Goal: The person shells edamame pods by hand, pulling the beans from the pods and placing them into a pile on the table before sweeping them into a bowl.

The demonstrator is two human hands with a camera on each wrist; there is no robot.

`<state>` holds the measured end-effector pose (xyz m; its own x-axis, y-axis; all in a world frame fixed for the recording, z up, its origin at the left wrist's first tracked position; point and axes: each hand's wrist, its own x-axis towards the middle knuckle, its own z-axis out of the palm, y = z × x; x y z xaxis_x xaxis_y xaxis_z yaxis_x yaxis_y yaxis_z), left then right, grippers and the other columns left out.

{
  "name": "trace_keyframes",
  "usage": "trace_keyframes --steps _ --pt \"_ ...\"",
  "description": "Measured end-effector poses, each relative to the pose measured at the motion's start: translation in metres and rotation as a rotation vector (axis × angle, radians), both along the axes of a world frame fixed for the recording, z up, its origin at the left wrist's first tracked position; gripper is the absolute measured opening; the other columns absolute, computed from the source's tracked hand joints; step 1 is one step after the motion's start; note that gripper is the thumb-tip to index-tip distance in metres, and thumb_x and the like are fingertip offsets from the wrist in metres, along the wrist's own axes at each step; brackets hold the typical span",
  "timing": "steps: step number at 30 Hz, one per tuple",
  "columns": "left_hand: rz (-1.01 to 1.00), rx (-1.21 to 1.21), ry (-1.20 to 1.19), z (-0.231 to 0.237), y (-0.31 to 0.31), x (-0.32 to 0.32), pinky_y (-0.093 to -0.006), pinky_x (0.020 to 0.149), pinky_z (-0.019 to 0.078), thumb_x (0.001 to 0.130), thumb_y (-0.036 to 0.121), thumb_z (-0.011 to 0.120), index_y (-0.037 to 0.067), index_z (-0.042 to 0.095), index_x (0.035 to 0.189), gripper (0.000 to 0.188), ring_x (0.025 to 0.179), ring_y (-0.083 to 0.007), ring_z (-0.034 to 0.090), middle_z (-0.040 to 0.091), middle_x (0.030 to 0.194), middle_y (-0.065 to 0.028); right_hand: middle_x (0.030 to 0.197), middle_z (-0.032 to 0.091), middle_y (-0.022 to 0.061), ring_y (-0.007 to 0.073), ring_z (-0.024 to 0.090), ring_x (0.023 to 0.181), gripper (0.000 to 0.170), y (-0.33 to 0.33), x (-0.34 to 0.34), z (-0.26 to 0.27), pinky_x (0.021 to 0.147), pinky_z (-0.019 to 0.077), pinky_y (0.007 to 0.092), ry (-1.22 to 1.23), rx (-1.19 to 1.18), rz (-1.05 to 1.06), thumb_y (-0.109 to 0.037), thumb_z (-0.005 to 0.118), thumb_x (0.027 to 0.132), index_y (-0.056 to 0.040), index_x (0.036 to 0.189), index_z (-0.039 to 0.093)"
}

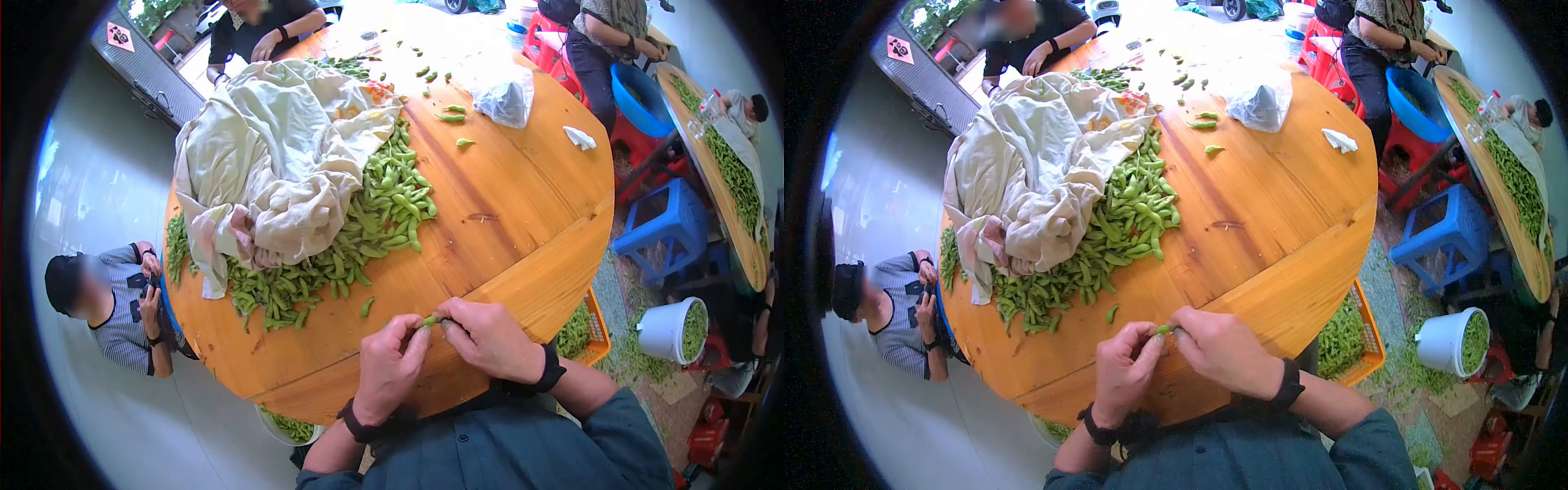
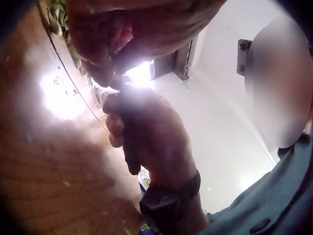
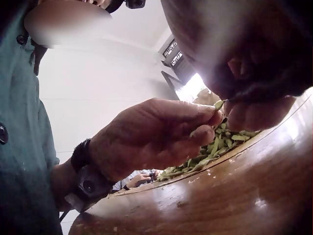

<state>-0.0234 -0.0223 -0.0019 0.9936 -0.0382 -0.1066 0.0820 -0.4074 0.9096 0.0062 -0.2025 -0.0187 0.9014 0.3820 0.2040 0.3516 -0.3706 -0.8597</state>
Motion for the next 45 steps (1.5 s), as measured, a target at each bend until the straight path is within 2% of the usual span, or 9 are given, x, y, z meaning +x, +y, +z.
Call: trace_keyframes --steps 11,14,16,28,31,33,35,37,45 --pt "-0.087 0.200 -0.365 -0.005 -0.005 0.000 -0.0286 0.059 0.0478 0.090 0.003 0.068 -0.002 0.066 0.099 0.010 0.065 -0.0130 0.059 0.062 0.072 -0.0081 0.087 0.064 0.0183 0.0361 0.066 0.080 0.016 0.002 0.003 -0.002 0.067 0.0533 0.0429 -0.085 -0.183 0.066 -0.006 0.059 0.089 -0.0007 0.104 0.058" --pt "-0.090 0.047 -0.165 -0.005 0.000 0.000 -0.0267 0.056 0.0457 0.092 0.004 0.067 -0.001 0.067 0.098 0.008 0.063 -0.0118 0.060 0.064 0.073 -0.0057 0.082 0.061 0.0166 0.0361 0.065 0.078 0.012 0.000 0.005 -0.001 0.064 0.0523 0.0441 -0.104 -0.179 0.108 -0.007 0.059 0.088 -0.0022 0.098 0.054" --pt "0.017 -0.396 0.416 -0.003 0.005 0.002 -0.0237 0.053 0.0444 0.098 0.011 0.062 0.002 0.065 0.099 0.009 0.061 -0.0094 0.057 0.065 0.077 -0.0035 0.078 0.059 0.0155 0.0362 0.064 0.075 0.011 -0.003 0.006 -0.001 0.061 0.0517 0.0452 -0.112 -0.178 0.128 -0.007 0.059 0.088 -0.0035 0.093 0.050" --pt "-0.088 -1.000 0.855 -0.010 0.025 0.015 -0.0223 0.049 0.0403 0.100 0.016 0.059 0.005 0.062 0.099 0.011 0.056 -0.0091 0.052 0.060 0.074 -0.0009 0.070 0.058 0.0151 0.0298 0.061 0.063 0.008 -0.013 0.015 0.004 0.059 0.0483 0.0363 0.171 0.053 0.274 -0.002 0.057 0.088 -0.0020 0.096 0.059" --pt "0.022 -0.548 0.408 -0.006 0.004 0.004 -0.0229 0.054 0.0436 0.098 0.012 0.062 0.004 0.060 0.099 0.008 0.062 -0.0100 0.055 0.061 0.077 -0.0031 0.066 0.057 0.0123 0.0221 0.058 0.059 0.007 -0.012 0.016 0.003 0.057 0.0470 0.0337 0.278 0.085 0.242 -0.004 0.055 0.091 -0.0012 0.095 0.059" --pt "0.018 -0.333 0.177 -0.009 0.002 0.003 -0.0238 0.061 0.0476 0.095 0.007 0.065 0.002 0.061 0.099 0.008 0.070 -0.0098 0.059 0.063 0.080 -0.0037 0.075 0.061 0.0234 0.0415 0.063 0.071 0.011 -0.012 0.018 0.012 0.063 0.0504 0.0458 0.375 0.062 0.223 -0.010 0.055 0.089 -0.0010 0.091 0.060" --pt "-0.151 -0.016 -0.209 -0.013 0.006 0.003 -0.0294 0.063 0.0496 0.091 0.004 0.067 -0.001 0.062 0.101 0.012 0.069 -0.0184 0.061 0.061 0.079 -0.0082 0.070 0.058 0.0179 0.0312 0.059 0.064 0.010 -0.011 0.017 0.009 0.060 0.0483 0.0396 0.347 0.061 0.233 -0.009 0.054 0.091 -0.0010 0.093 0.060" --pt "-0.154 0.047 -0.242 -0.007 0.004 0.005 -0.0298 0.064 0.0497 0.090 0.003 0.068 -0.001 0.062 0.100 0.012 0.070 -0.0198 0.061 0.061 0.080 -0.0098 0.066 0.056 0.0124 0.0210 0.055 0.058 0.010 -0.010 0.015 0.008 0.056 0.0461 0.0334 0.320 0.061 0.247 -0.007 0.053 0.092 -0.0010 0.095 0.060" --pt "-0.092 -0.149 -0.004 -0.017 0.007 0.001 -0.0235 0.064 0.0495 0.097 0.009 0.064 -0.002 0.064 0.099 0.011 0.072 -0.0106 0.060 0.065 0.085 -0.0025 0.072 0.059 0.0233 0.0426 0.062 0.069 0.010 -0.010 0.017 0.007 0.061 0.0497 0.0475 0.212 -0.004 0.253 -0.011 0.055 0.089 -0.0016 0.091 0.059"
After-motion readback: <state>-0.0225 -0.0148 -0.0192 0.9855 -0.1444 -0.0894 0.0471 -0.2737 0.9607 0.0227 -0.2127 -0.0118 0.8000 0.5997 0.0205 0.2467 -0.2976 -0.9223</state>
